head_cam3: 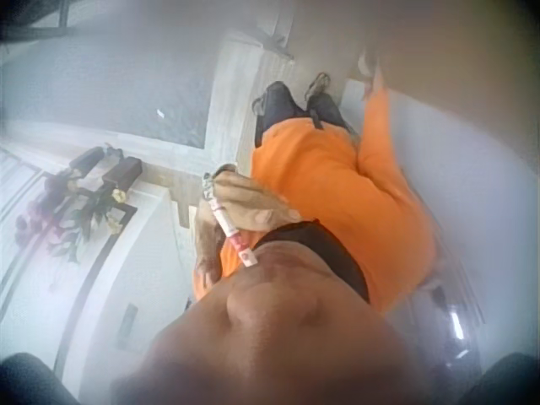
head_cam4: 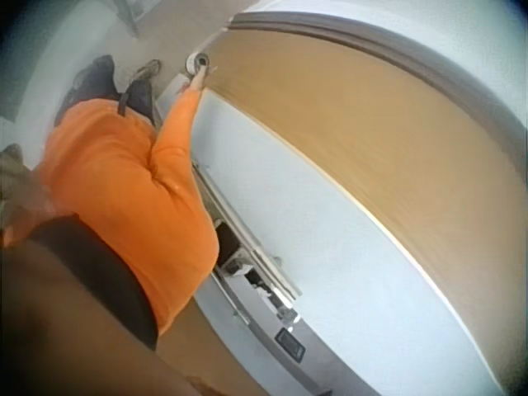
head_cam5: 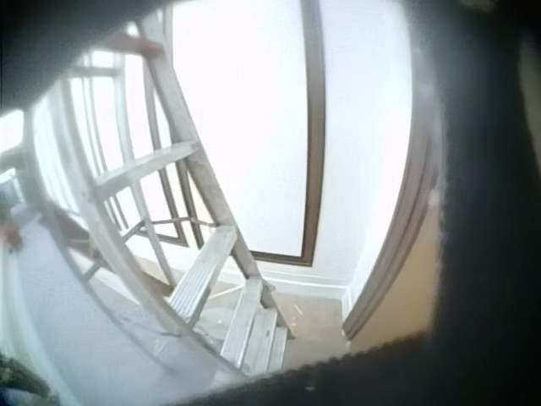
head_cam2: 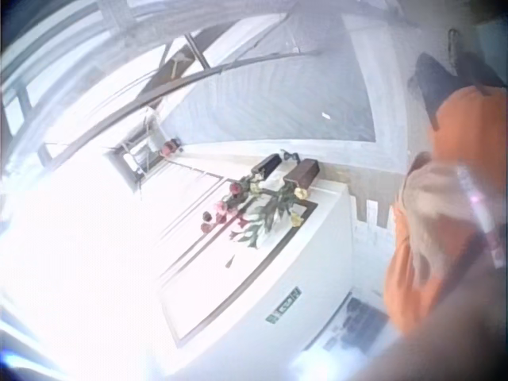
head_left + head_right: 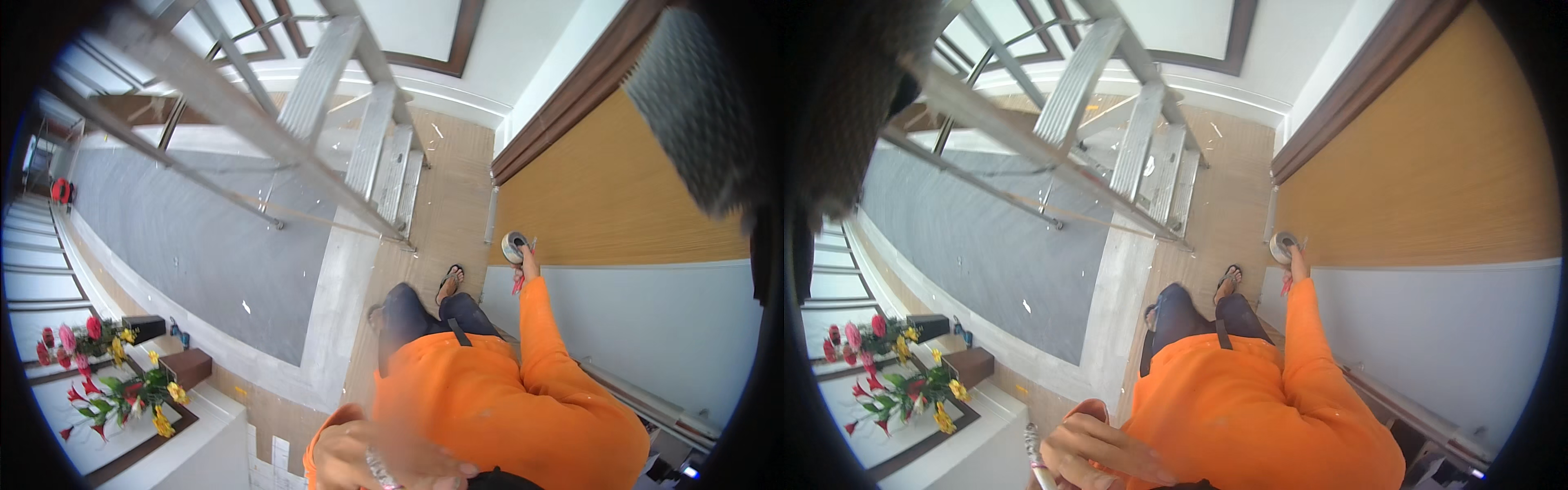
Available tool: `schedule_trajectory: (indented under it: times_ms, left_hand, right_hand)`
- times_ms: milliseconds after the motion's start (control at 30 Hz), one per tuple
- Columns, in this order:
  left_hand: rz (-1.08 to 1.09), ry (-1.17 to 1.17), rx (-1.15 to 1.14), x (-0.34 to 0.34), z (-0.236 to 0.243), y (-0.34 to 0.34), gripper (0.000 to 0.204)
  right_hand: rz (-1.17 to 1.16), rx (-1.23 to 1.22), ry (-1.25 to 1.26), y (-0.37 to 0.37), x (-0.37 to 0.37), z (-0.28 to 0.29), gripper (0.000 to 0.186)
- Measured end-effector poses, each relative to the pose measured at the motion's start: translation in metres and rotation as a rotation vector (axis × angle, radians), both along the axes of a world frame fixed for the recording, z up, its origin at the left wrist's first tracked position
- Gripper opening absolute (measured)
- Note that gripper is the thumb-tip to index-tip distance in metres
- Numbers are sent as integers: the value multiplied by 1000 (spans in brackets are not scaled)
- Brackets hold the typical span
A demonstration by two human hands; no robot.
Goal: The person scrapes a ceiling surface with a utility knife, then secures a thin wire or LED strip along the ceiling edge using adhesive tape. They work on a ladder in a hallway, handling the knife, tape, and wire before descending.
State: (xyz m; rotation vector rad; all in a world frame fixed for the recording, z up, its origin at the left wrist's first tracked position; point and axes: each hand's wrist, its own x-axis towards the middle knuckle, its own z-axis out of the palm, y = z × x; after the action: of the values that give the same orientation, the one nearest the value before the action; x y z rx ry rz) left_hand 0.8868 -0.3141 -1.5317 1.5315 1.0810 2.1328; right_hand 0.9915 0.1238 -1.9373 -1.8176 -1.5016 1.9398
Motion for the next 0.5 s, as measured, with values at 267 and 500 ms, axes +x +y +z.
schedule_trajectory:
  times_ms: [267,500]
  left_hand:
    - [90,-61,14,43,5,-173,75]
    - [484,-111,140,67,31,-334,92]
  right_hand:
    - [463,-26,-299,-138,36,-48,55]
    - [915,-4,-608,-328,4,-98,60]
